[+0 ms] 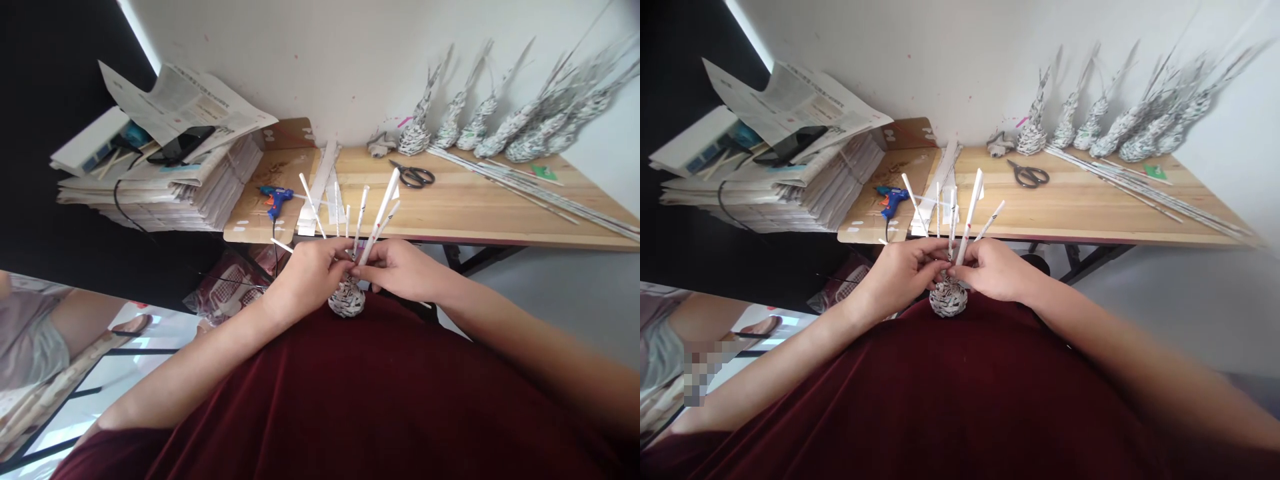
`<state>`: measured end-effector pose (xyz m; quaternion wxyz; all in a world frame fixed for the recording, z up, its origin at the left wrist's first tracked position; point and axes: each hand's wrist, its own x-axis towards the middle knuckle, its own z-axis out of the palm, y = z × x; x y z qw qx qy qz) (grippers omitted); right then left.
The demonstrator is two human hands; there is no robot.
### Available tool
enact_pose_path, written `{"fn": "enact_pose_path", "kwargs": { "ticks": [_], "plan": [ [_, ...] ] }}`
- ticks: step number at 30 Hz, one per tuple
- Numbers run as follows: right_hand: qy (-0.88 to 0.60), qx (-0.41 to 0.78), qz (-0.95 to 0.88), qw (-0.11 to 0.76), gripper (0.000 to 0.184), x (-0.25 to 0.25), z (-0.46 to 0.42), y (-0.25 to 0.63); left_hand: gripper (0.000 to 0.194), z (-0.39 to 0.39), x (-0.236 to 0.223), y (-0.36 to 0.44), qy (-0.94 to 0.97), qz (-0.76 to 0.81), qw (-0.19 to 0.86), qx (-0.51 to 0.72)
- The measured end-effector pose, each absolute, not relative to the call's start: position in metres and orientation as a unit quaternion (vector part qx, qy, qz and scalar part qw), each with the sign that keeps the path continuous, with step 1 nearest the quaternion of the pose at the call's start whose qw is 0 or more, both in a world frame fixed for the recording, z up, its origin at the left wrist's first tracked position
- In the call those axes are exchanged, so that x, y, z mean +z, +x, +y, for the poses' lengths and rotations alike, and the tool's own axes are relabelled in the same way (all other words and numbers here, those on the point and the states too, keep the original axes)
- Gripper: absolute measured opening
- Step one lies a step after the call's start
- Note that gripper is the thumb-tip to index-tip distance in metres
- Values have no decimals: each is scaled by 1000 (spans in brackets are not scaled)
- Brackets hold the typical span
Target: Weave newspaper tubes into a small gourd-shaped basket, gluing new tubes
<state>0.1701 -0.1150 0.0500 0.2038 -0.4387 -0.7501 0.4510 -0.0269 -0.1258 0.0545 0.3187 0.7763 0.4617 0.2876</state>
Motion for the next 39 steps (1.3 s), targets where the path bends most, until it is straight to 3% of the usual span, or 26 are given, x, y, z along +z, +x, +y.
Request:
{"fn": "enact_pose_path", "kwargs": {
  "ticks": [5, 8, 11, 16, 30, 39],
  "plan": [
    [-443, 450, -756, 174, 26, 54, -113, 175, 13, -131, 59, -27, 782, 463, 296, 295],
    [-440, 440, -760, 188, 22, 55, -115, 176, 7, -135, 60, -27, 789, 468, 272, 292],
    [-429, 430, -764, 218, 13, 55, -117, 177, 7, -137, 60, -27, 797, 470, 253, 283],
    [-429, 419, -759, 255, 15, 51, -123, 179, 8, -137, 57, -29, 807, 463, 243, 274],
    [-468, 356, -772, 241, 13, 49, -122, 180, 11, -135, 53, -28, 778, 464, 302, 297],
    [-471, 365, -767, 240, 14, 51, -123, 176, 16, -133, 54, -29, 806, 465, 251, 269]
  ]
}}
